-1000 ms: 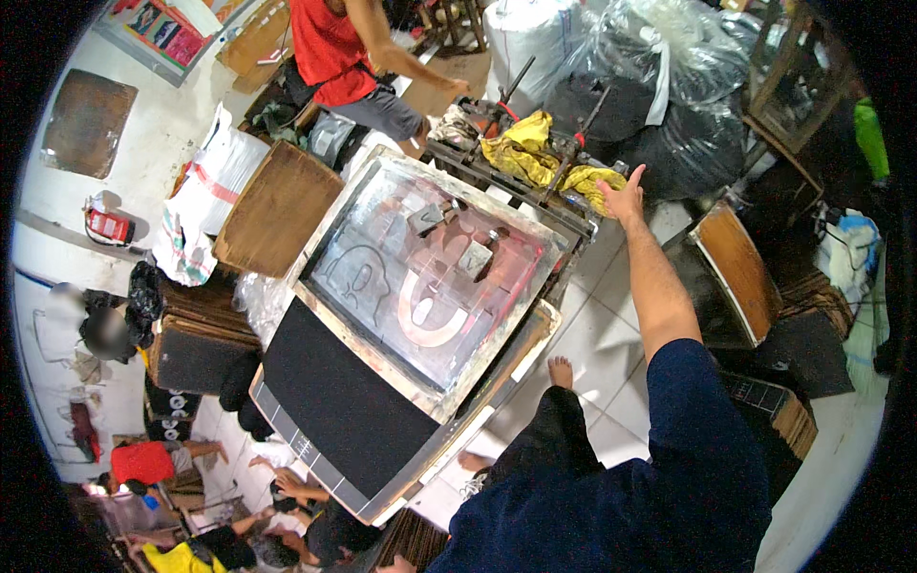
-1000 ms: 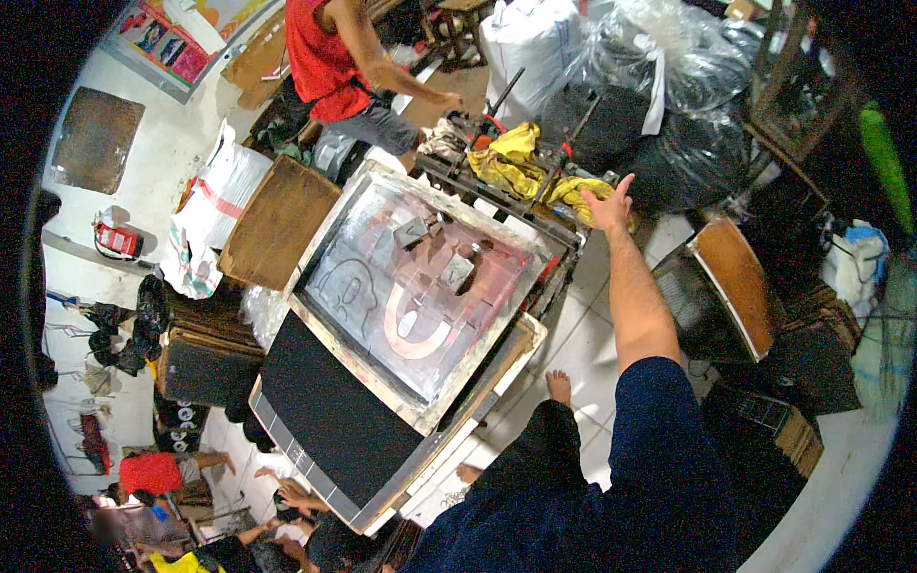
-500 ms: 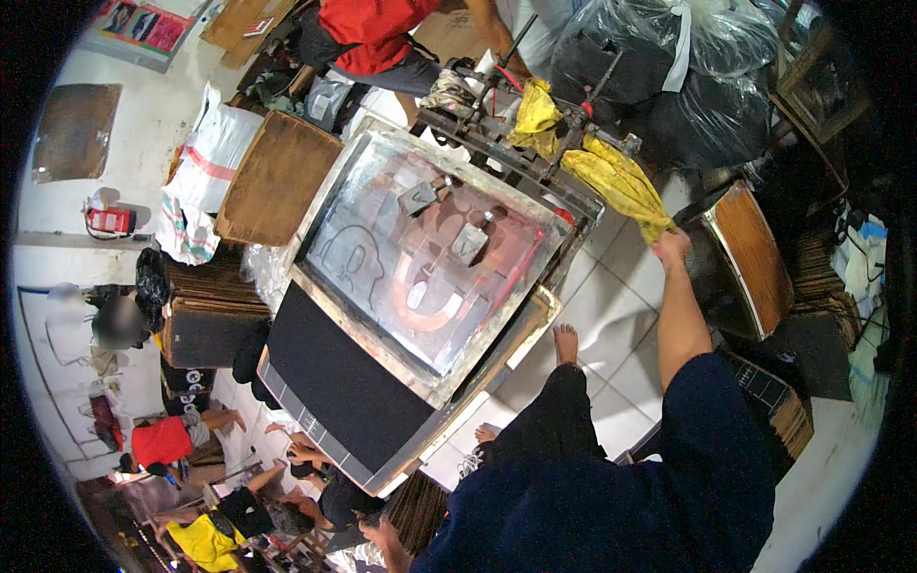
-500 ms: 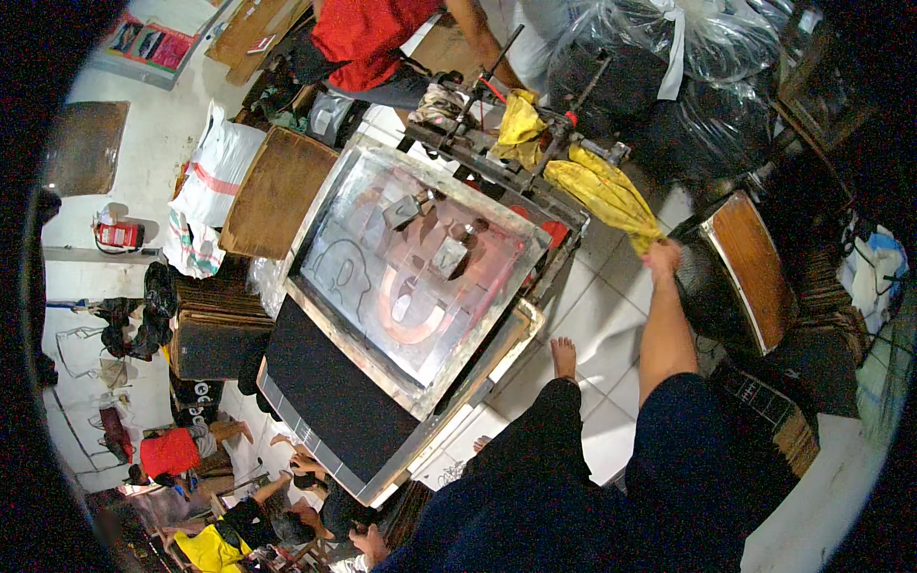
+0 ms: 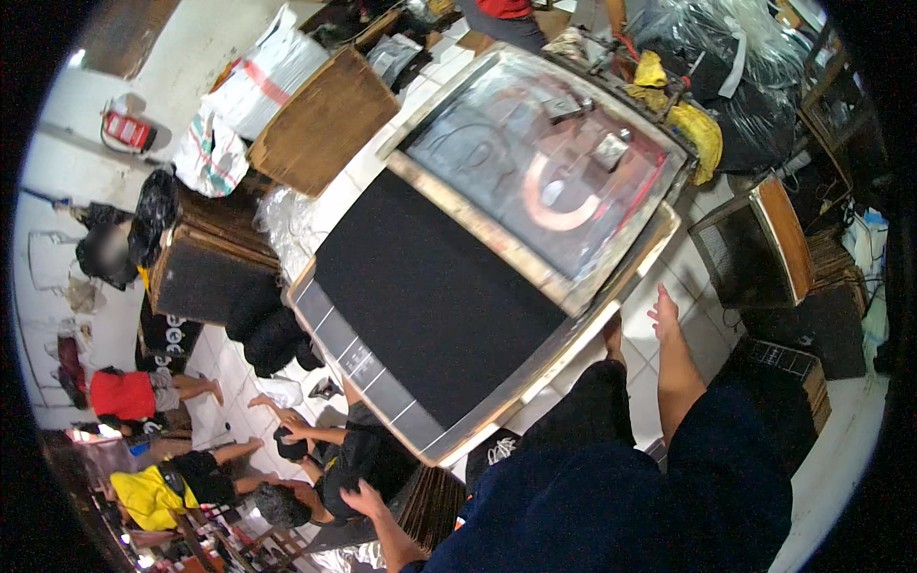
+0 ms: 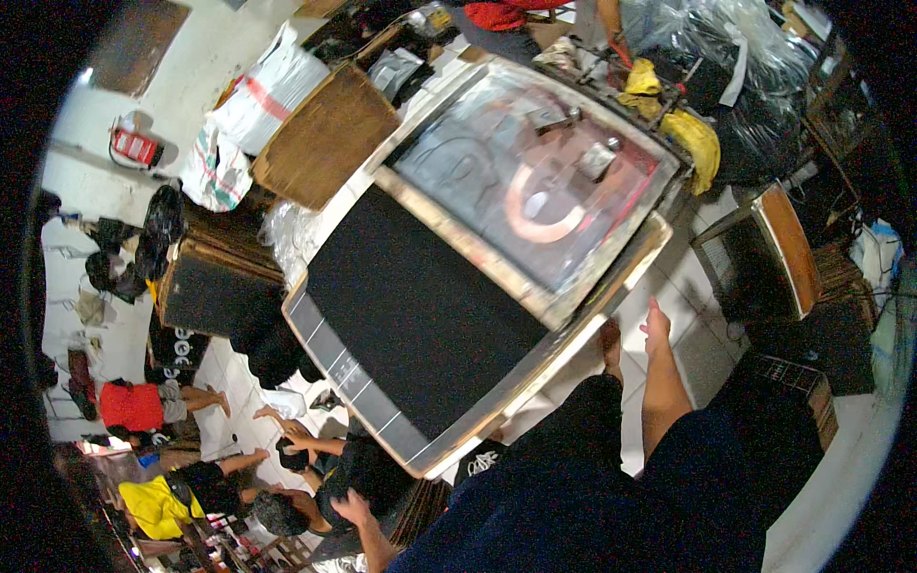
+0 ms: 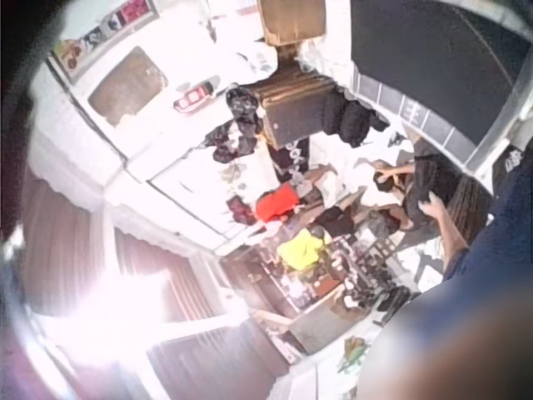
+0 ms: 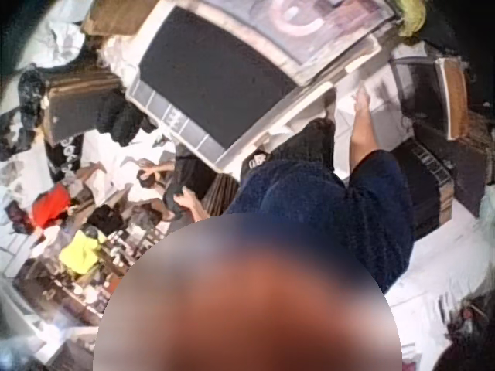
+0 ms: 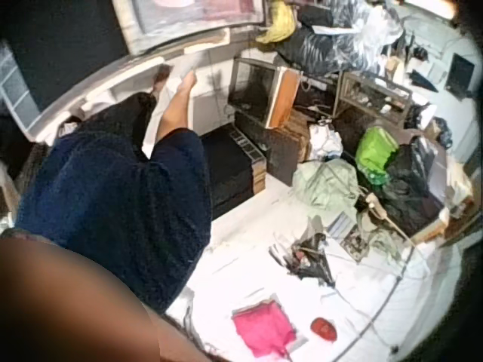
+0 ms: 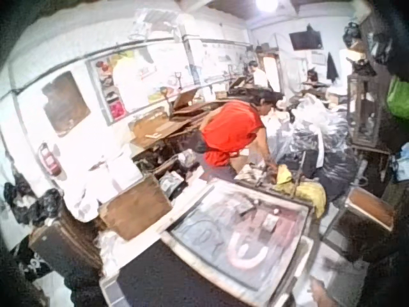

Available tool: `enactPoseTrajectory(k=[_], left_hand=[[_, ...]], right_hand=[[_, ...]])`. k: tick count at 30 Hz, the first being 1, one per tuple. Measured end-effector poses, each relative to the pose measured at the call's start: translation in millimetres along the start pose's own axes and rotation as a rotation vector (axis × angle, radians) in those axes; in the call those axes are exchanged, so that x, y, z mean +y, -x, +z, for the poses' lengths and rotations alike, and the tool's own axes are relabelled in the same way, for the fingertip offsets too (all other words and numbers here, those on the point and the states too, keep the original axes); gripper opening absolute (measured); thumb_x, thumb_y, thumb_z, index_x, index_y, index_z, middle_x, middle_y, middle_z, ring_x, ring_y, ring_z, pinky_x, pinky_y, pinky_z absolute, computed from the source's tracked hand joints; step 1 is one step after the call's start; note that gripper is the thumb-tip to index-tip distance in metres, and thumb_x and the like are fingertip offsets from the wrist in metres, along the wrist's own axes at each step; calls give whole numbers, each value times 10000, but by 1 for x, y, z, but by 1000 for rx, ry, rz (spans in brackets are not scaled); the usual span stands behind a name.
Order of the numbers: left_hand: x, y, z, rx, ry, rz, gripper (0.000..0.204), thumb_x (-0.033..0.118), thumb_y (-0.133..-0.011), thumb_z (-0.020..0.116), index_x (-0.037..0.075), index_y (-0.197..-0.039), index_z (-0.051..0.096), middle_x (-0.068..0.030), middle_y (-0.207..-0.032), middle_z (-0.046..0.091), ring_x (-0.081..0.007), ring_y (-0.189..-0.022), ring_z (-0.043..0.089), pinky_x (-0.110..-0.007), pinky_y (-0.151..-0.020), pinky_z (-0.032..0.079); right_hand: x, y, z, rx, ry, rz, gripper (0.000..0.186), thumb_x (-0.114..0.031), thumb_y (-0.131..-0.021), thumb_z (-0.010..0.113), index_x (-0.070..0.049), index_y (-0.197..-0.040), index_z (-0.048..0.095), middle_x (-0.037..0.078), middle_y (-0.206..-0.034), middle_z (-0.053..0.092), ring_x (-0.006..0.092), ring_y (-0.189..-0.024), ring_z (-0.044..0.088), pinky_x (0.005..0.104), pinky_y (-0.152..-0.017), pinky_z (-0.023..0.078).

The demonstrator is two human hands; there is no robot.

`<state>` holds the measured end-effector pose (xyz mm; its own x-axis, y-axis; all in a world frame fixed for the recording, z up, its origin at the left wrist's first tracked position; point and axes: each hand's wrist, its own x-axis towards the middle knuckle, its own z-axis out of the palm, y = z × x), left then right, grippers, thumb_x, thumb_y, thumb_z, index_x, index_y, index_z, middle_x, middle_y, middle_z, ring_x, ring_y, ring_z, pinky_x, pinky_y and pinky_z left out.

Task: The person aligns a screen printing frame over a black mat, secures it with clamps, and uses a squeegee to pull pink ink across the screen. The person then wipes the screen surface by hand to remove excess ink.

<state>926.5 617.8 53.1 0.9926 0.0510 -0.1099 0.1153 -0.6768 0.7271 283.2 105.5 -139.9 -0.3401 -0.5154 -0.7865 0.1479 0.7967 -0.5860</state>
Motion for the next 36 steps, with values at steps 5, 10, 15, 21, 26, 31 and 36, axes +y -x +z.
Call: enactPoseTrajectory(k=[5, 10, 15, 21, 26, 31, 36], left_hand=[[72, -132, 34, -167, 143, 374, 646, 130, -907, 682, -96, -1420, 362, -246, -1321, 500, -317, -1115, 576, -385, -945, 493], [199, -166, 147, -373, 15, 564, 665, 131, -919, 700, -6, -1466, 348, -219, -1310, 484, -194, -881, 610, -333, -774, 527], [299, -135, 243, -590, 21, 824, 627, 191, -938, 698, -22, -1442, 393, -205, -1313, 488, -212, -988, 580, -339, -861, 510], [398, -107, 363, -750, -43, 1069, 659, 343, -927, 710, -55, -1386, 454, -215, -1246, 516, -270, -993, 571, -408, -914, 475], [479, -76, 478, -871, -199, 1092, 870, 576, -895, 657, -117, -1384, 462, -309, -1316, 532, -370, -1157, 571, -435, -1012, 442], [536, -55, 554, -1387, -371, 930, 936, 663, -833, 676, -124, -1325, 557, -276, -1294, 604, -328, -1244, 559, -378, -1065, 408], [539, -77, 583, -1722, -358, 242, 864, 573, -860, 703, -114, -1355, 532, -228, -1371, 570, -323, -1254, 560, -404, -1088, 403]], right_hand=[[32, 183, 87, 103, -204, -48, 1100, -743, -812, 599, -148, -1612, 134, 226, -1634, 170, 392, -1430, 340, 627, -1134, 204], [15, 263, 169, 285, 75, -294, 1265, -746, -767, 663, 0, -1587, 53, 296, -1615, 149, 411, -1495, 194, 479, -1220, 178], [1, 282, 199, 332, -27, -218, 1312, -698, -723, 754, -44, -1596, 26, 303, -1604, 158, 426, -1492, 176, 498, -1207, 202], [-1, 287, 203, 348, -185, -170, 1332, -682, -687, 794, -94, -1604, 27, 303, -1620, 117, 447, -1515, 68, 536, -1219, 147], [6, 266, 205, 330, -359, -356, 1041, -500, -736, 843, -17, -1496, 320, 221, -1369, 556, 316, -1240, 554, 415, -1047, 433], [9, 262, 204, 336, -438, -347, 974, -344, -780, 846, -33, -1517, 292, 168, -1306, 603, 263, -1186, 587, 378, -1018, 453], [-2, 277, 209, 291, -555, -294, 895, -273, -811, 812, -99, -1531, 308, 137, -1344, 564, 269, -1226, 544, 407, -1038, 425]])
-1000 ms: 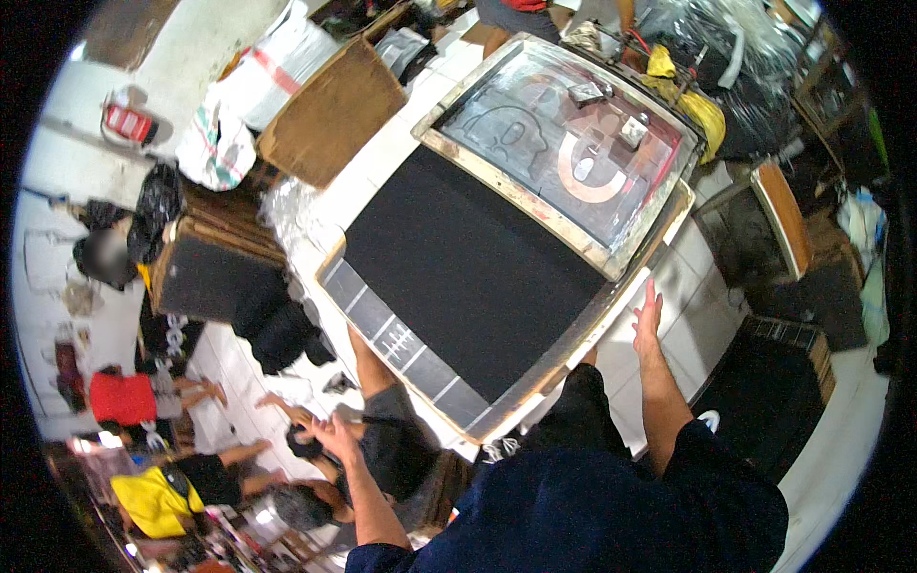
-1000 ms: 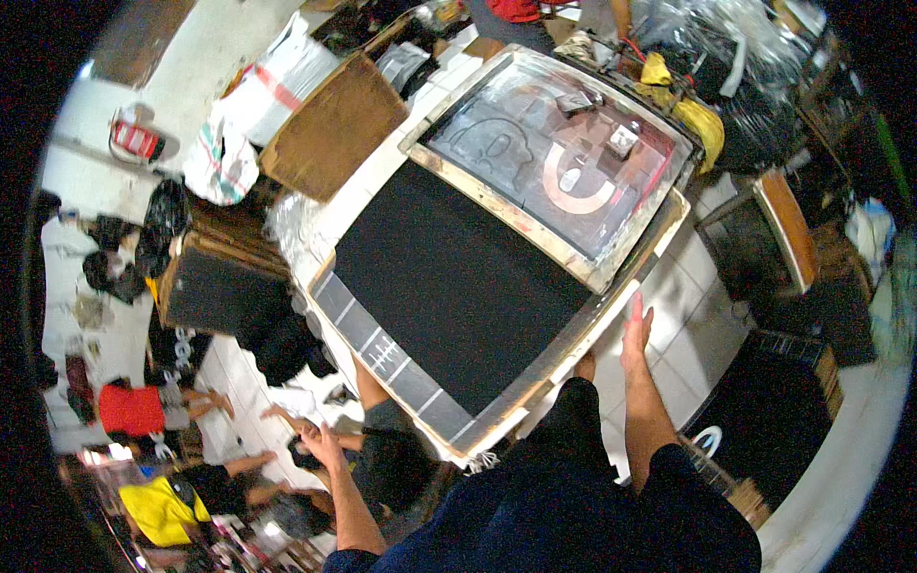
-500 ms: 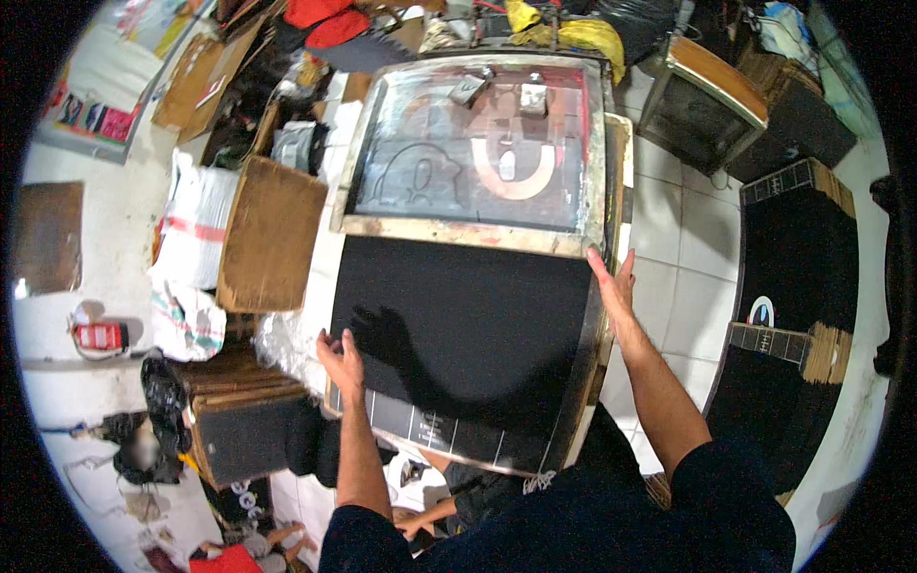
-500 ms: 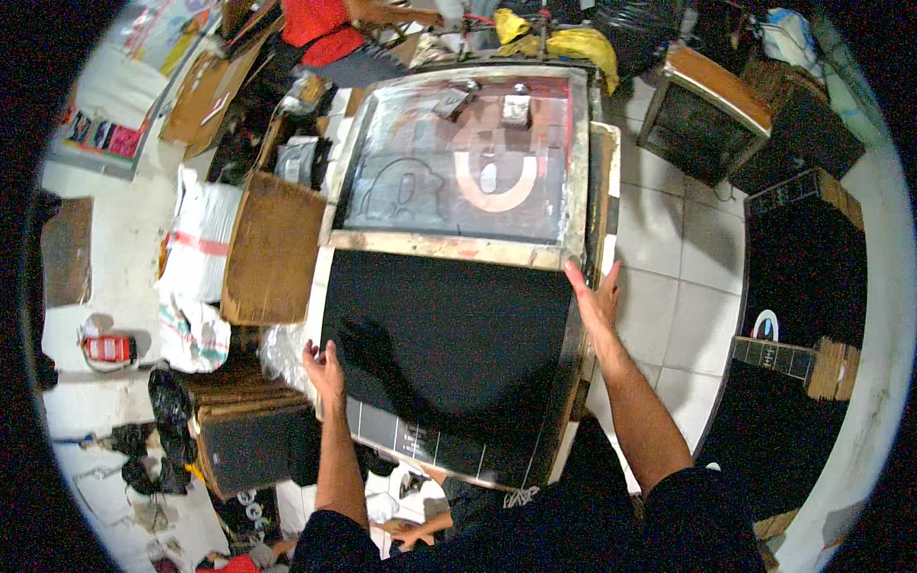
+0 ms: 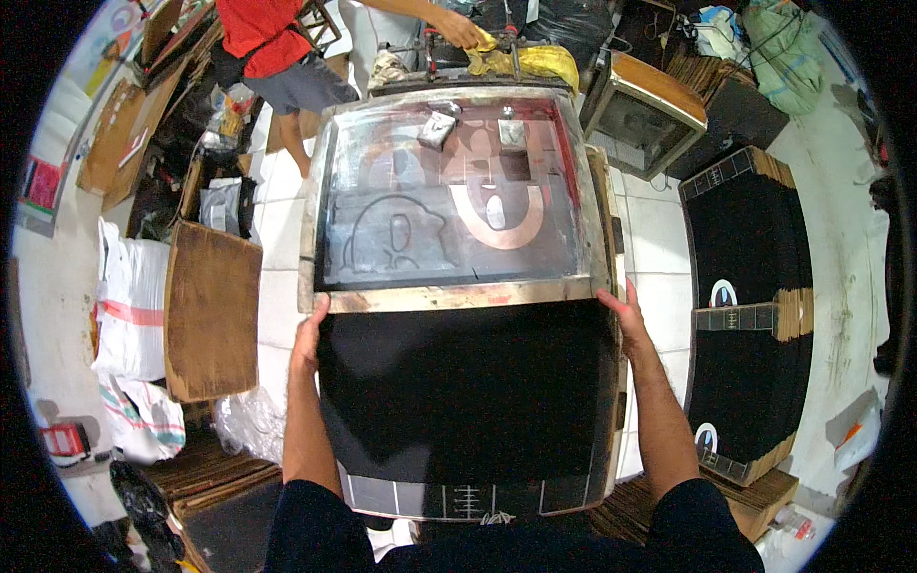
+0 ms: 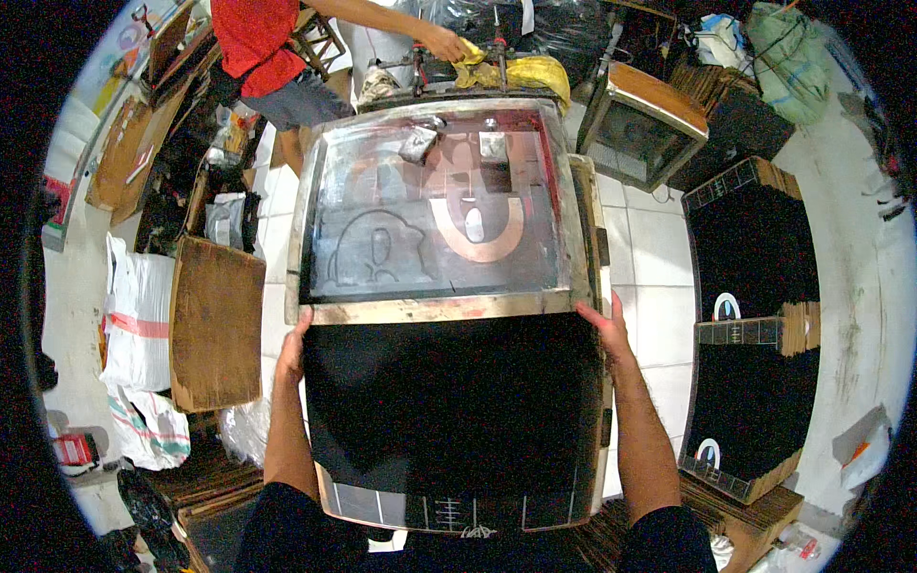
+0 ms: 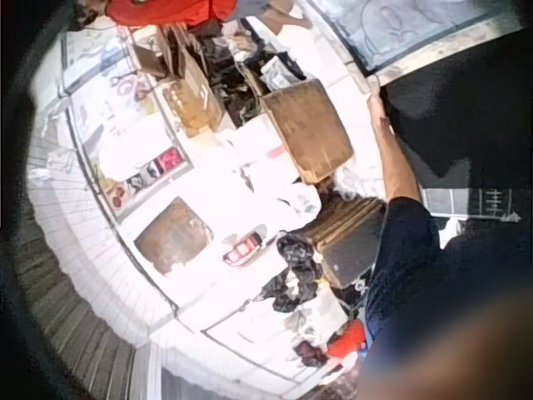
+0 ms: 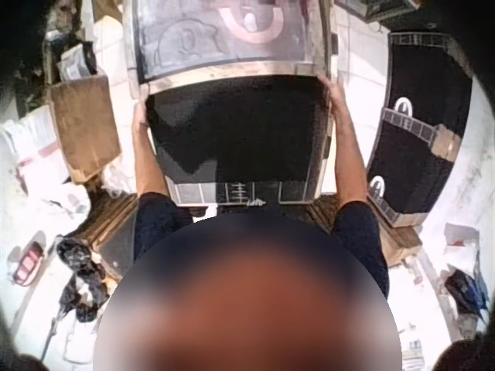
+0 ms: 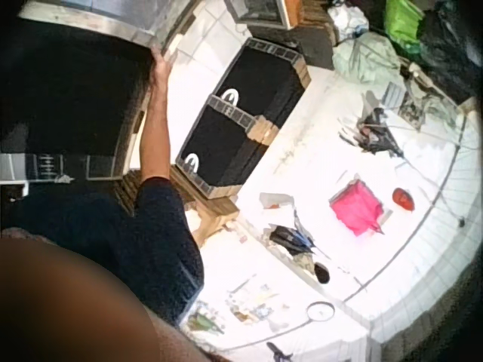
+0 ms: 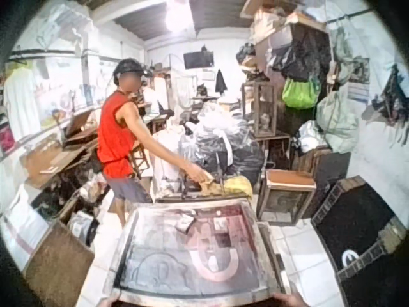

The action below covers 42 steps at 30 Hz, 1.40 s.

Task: The person aligns a screen printing frame over a black mat, secures it with clamps, and uses a squeegee to pull pink ink across the screen. The person then wipes the screen surface by hand to remove excess ink.

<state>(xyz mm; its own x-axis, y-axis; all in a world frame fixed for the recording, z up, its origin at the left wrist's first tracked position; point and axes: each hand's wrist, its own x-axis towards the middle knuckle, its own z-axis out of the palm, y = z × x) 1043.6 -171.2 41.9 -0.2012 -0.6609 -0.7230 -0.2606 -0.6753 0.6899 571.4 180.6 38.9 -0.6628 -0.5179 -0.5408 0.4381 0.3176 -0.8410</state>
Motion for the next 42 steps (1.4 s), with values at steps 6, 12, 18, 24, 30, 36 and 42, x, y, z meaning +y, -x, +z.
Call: enactPoseTrajectory(k=[6, 12, 18, 24, 30, 36, 42], left_hand=[[-11, -13, -5, -13, 52, -38, 887, 543, -863, 702, -79, -1444, 452, -246, -1468, 478, -358, -1369, 453, -422, -1163, 303], [-10, -12, -4, 48, 24, -12, 875, 523, -851, 725, -83, -1428, 470, -242, -1463, 484, -357, -1366, 452, -422, -1150, 319], [-10, -18, -4, 90, 22, 11, 867, 501, -830, 762, -103, -1393, 499, -237, -1396, 545, -344, -1278, 528, -412, -1117, 362], [-6, -16, -2, -53, 193, 14, 812, 478, -837, 765, -113, -1345, 538, -221, -1331, 598, -331, -1216, 572, -390, -1073, 408], [-6, -23, -5, 30, 186, -1, 611, 440, -858, 759, -45, -1210, 639, -160, -1122, 704, -299, -988, 682, -429, -892, 539], [-4, -25, -10, -17, 157, -47, 779, 471, -848, 755, -103, -1332, 548, -208, -1303, 618, -325, -1188, 593, -391, -1046, 432], [-9, -34, -14, -55, 140, -40, 835, 494, -881, 703, -115, -1404, 472, -238, -1422, 524, -349, -1307, 510, -414, -1124, 355]], right_hand=[[-10, 5, 8, 67, 5, -26, 836, -221, -783, 841, -40, -1467, 397, 109, -1237, 624, 225, -1121, 600, 356, -986, 458], [0, 1, 5, 69, 14, -45, 807, -211, -795, 840, -83, -1468, 413, 96, -1206, 642, 225, -1065, 623, 349, -938, 487], [-1, 1, 7, 84, 12, -27, 783, -194, -799, 837, -83, -1458, 430, 86, -1188, 648, 212, -1056, 627, 340, -911, 505], [-7, 6, 12, 63, 44, 3, 933, -202, -802, 814, -73, -1558, 284, 162, -1339, 578, 274, -1195, 577, 389, -1008, 462], [-10, 8, 15, 74, 34, 22, 920, -212, -805, 814, -72, -1553, 297, 155, -1335, 582, 260, -1197, 575, 375, -1014, 457], [-8, 10, 17, 57, 28, -33, 859, -199, -810, 809, -74, -1521, 343, 134, -1298, 599, 245, -1161, 587, 359, -997, 461], [-3, 4, 12, 73, 17, -19, 815, -180, -818, 812, -72, -1490, 364, 118, -1242, 618, 221, -1109, 611, 341, -964, 485]])
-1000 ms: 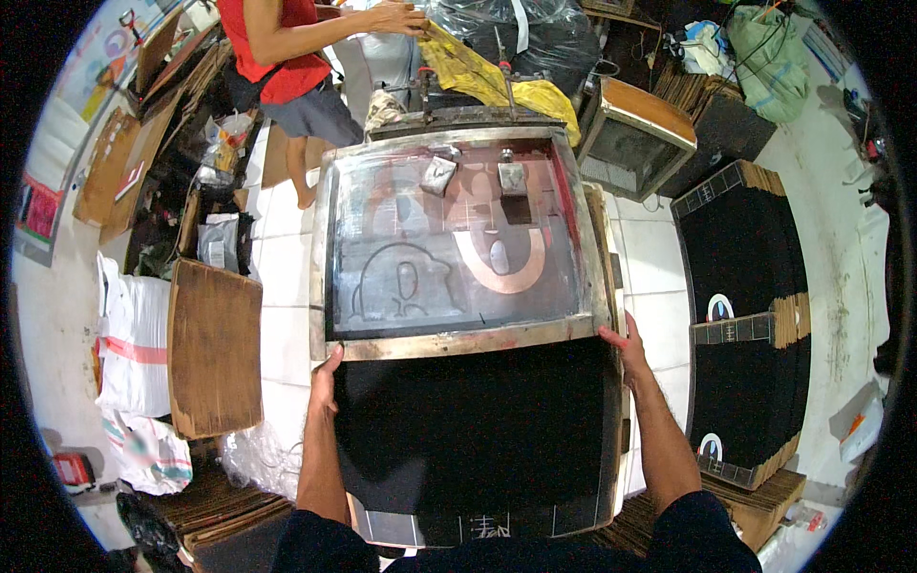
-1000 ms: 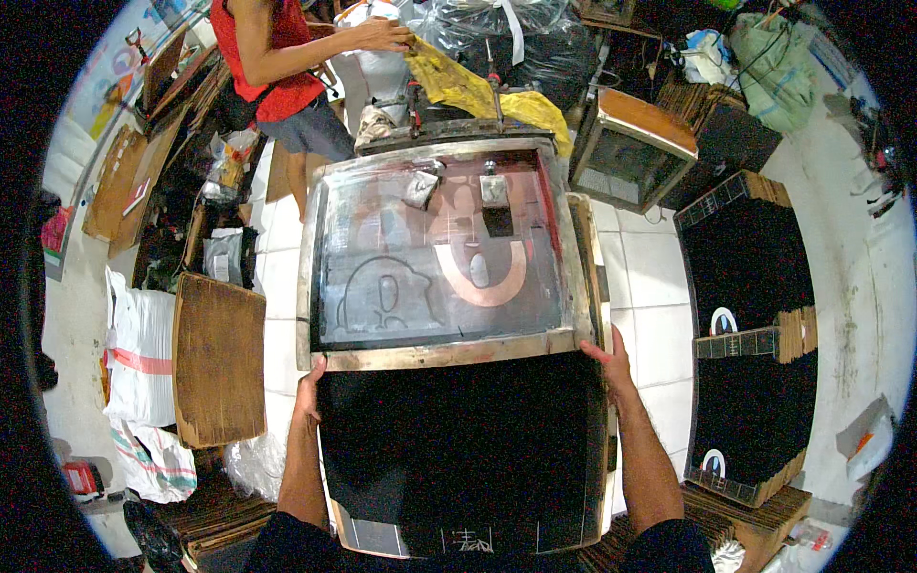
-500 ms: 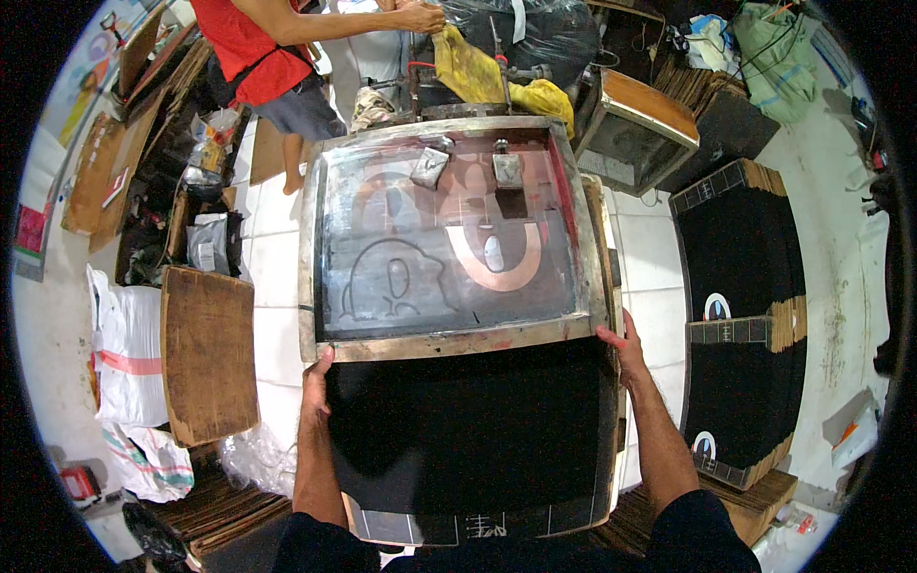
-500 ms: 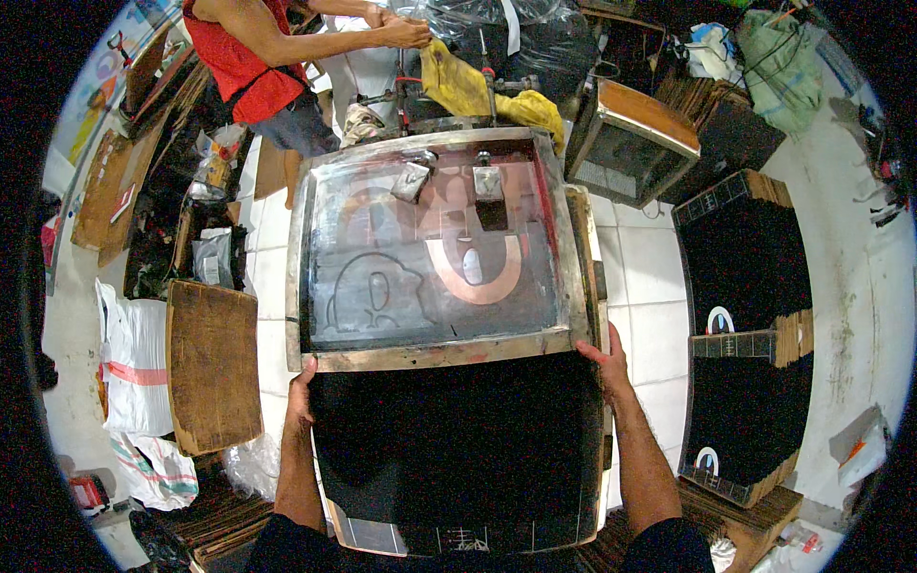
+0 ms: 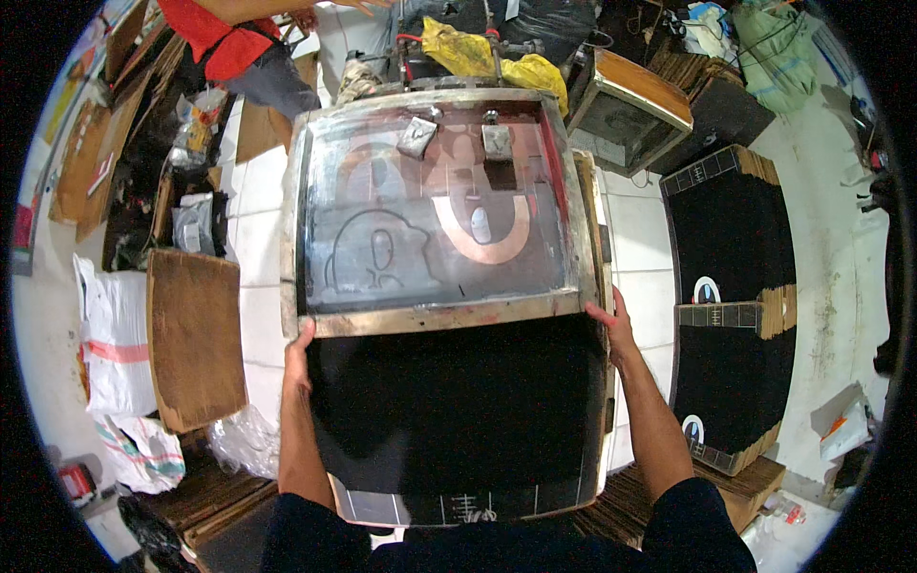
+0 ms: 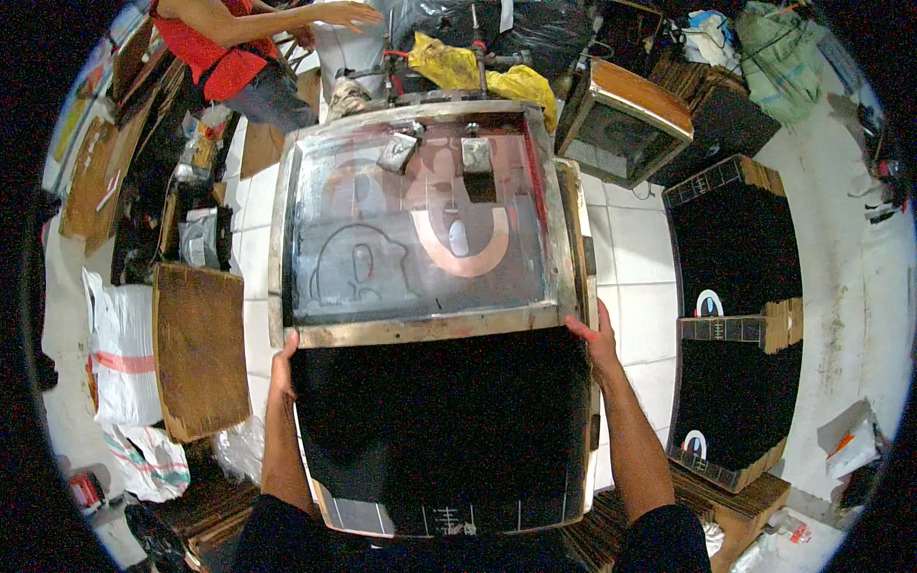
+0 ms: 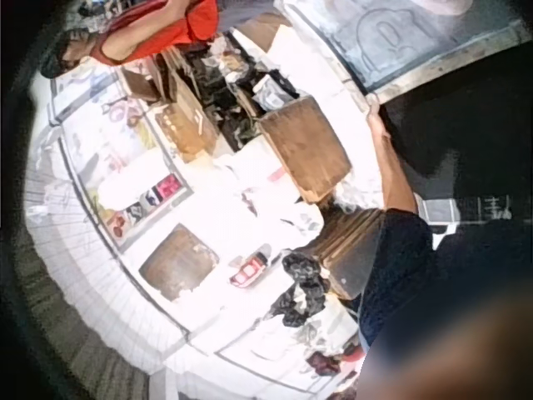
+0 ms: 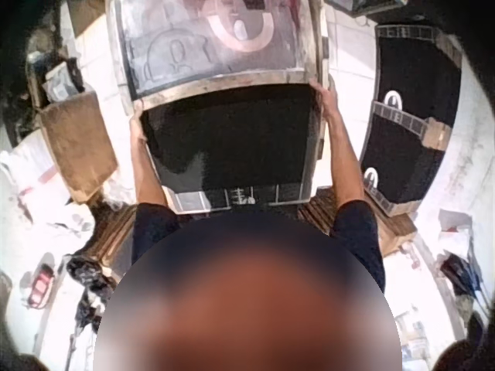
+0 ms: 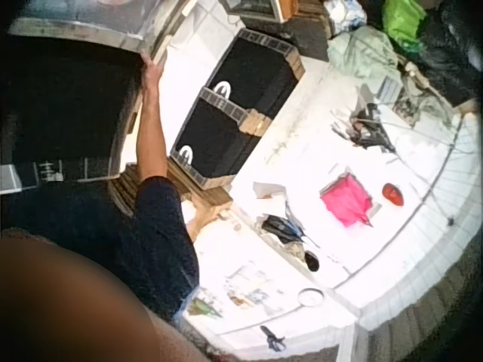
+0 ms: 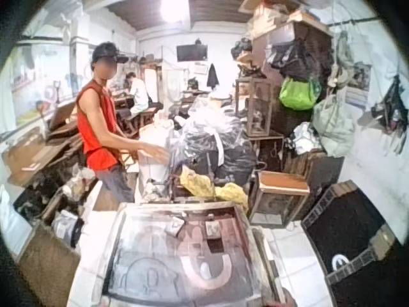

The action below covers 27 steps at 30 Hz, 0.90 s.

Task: The person aligns a screen printing frame over a black mat, secures it with clamps, and uses a squeegee to pull pink ink across the screen. The person then wipes the screen surface by hand to remove excess ink.

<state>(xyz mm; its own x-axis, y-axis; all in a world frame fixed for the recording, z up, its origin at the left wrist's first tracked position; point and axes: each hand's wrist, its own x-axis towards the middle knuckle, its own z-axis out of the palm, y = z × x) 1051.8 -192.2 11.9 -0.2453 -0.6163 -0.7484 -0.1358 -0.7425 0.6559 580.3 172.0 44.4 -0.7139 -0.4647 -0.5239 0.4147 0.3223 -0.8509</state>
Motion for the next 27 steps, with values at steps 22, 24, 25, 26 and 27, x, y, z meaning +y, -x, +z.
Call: enactPoseTrajectory(k=[22, 24, 25, 26, 27], left_hand=[[-428, 361, 50, 1409, 191, 269, 635, 379, -1049, 507, -53, -1488, 348, -266, -1503, 405, -317, -1400, 400, -415, -1161, 297], [-513, 372, 73, 1399, 234, 179, 580, 339, -1045, 533, -64, -1441, 407, -248, -1417, 501, -298, -1293, 504, -394, -1093, 382], [-553, 368, 87, 1382, 287, 160, 565, 331, -1042, 540, -63, -1430, 422, -242, -1386, 530, -292, -1253, 535, -387, -1066, 411], [-594, 359, 102, 1355, 368, 110, 547, 326, -1040, 544, -54, -1419, 442, -232, -1349, 557, -281, -1212, 560, -381, -1030, 437], [-633, 346, 117, 1305, 482, -18, 528, 320, -1037, 549, -45, -1409, 462, -222, -1313, 584, -269, -1170, 585, -376, -995, 464]], right_hand=[[16, -40, -29, -316, 254, 92, 750, -617, -872, 637, -126, -1425, 512, 94, -1340, 600, 272, -1213, 557, 442, -1050, 437], [11, -34, -28, -422, 270, 98, 743, -649, -842, 653, -132, -1365, 550, 69, -1284, 629, 274, -1144, 595, 448, -998, 473], [10, -32, -28, -602, 268, 94, 738, -660, -828, 663, -135, -1337, 564, 58, -1242, 652, 275, -1104, 614, 450, -970, 489], [9, -29, -27, -470, 301, 173, 736, -653, -833, 663, -130, -1341, 561, 58, -1238, 654, 279, -1109, 613, 452, -974, 487], [7, -26, -26, -365, 347, 214, 735, -646, -838, 663, -125, -1345, 557, 57, -1233, 656, 282, -1114, 612, 454, -978, 484]])
